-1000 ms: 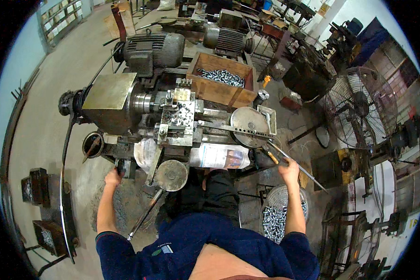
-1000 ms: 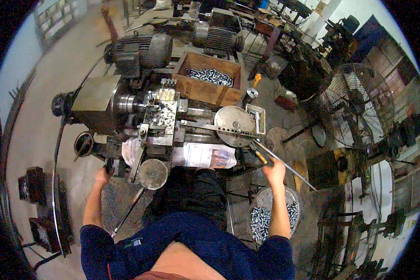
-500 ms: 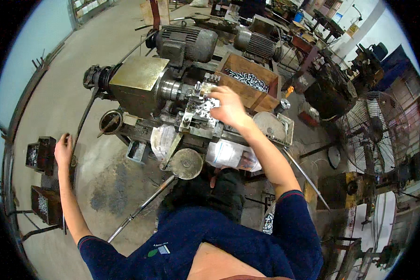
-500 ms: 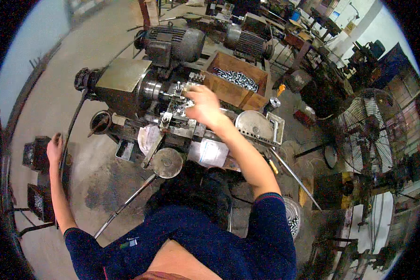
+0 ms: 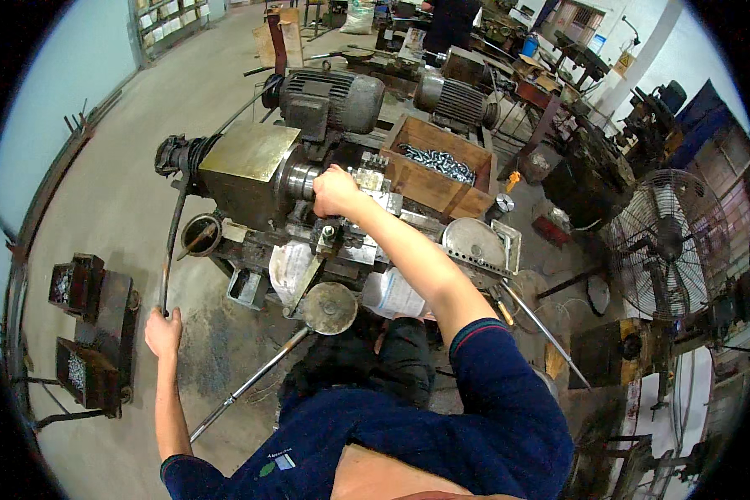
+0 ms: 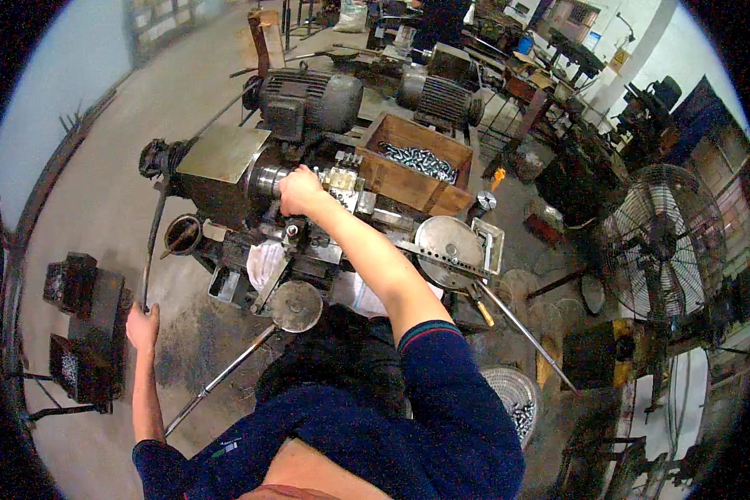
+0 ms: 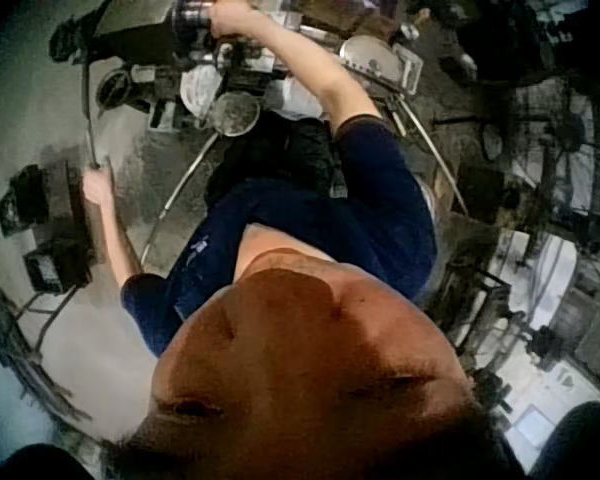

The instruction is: The person operates a lathe by placing metal components into the machine, adjusting levers and handles to process the parts, and then putting the finished items into a container.

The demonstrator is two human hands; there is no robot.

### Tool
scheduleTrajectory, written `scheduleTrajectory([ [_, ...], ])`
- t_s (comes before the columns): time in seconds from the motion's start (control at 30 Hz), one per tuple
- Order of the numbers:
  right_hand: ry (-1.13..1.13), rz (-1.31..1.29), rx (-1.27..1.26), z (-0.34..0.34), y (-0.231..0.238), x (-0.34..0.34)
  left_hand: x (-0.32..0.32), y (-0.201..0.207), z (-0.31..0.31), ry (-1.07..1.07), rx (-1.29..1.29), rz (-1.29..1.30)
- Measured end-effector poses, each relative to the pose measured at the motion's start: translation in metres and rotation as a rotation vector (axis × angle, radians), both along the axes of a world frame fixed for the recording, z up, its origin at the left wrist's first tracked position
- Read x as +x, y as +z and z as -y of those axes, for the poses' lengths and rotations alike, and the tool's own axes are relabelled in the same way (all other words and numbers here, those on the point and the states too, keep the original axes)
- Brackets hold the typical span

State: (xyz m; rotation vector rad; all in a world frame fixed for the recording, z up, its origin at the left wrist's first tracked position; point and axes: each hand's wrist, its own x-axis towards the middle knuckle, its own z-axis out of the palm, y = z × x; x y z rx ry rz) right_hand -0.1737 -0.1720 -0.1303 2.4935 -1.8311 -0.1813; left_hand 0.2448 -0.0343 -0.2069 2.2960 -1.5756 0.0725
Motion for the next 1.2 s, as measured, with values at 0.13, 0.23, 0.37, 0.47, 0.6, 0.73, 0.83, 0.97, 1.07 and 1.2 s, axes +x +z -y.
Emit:
scheduleTrajectory([
  [0.13, 0.015, -0.001, -0.118, -0.013, 0.010, 0.002, 0.007, 0.008, 0.002, -0.090, 0.076, 0.033],
  [0.23, 0.086, 0.098, -0.315, -0.039, 0.028, 0.003, -0.001, 0.031, 0.005, -0.240, 0.116, 0.136],
  [0.37, 0.285, 0.352, -0.390, -0.107, 0.037, 0.012, -0.064, 0.072, 0.015, -0.665, -0.199, -0.151],
  [0.47, 0.469, 0.516, -0.392, -0.150, 0.039, 0.024, -0.141, 0.087, 0.021, -0.897, 0.016, -0.698],
  [0.6, 0.412, 0.584, -0.382, -0.184, 0.042, 0.019, -0.220, 0.090, 0.013, -1.081, 0.106, -0.765],
  [0.73, 0.428, 0.707, -0.499, -0.199, 0.042, 0.001, -0.246, 0.088, 0.003, -1.101, 0.274, -1.184],
  [0.83, 0.318, 0.996, -0.369, -0.212, 0.030, -0.003, -0.247, 0.082, -0.006, -0.973, 0.492, -1.604],
  [0.97, 0.259, 1.109, -0.254, -0.222, 0.014, -0.004, -0.248, 0.071, -0.013, -0.950, 0.599, -1.764],
  [1.07, 0.255, 1.148, -0.269, -0.223, 0.008, -0.005, -0.253, 0.067, -0.016, -0.898, 0.634, -1.823],
  [1.2, 0.244, 1.147, -0.291, -0.222, 0.010, -0.013, -0.262, 0.067, -0.018, -0.815, 0.688, -1.906],
])
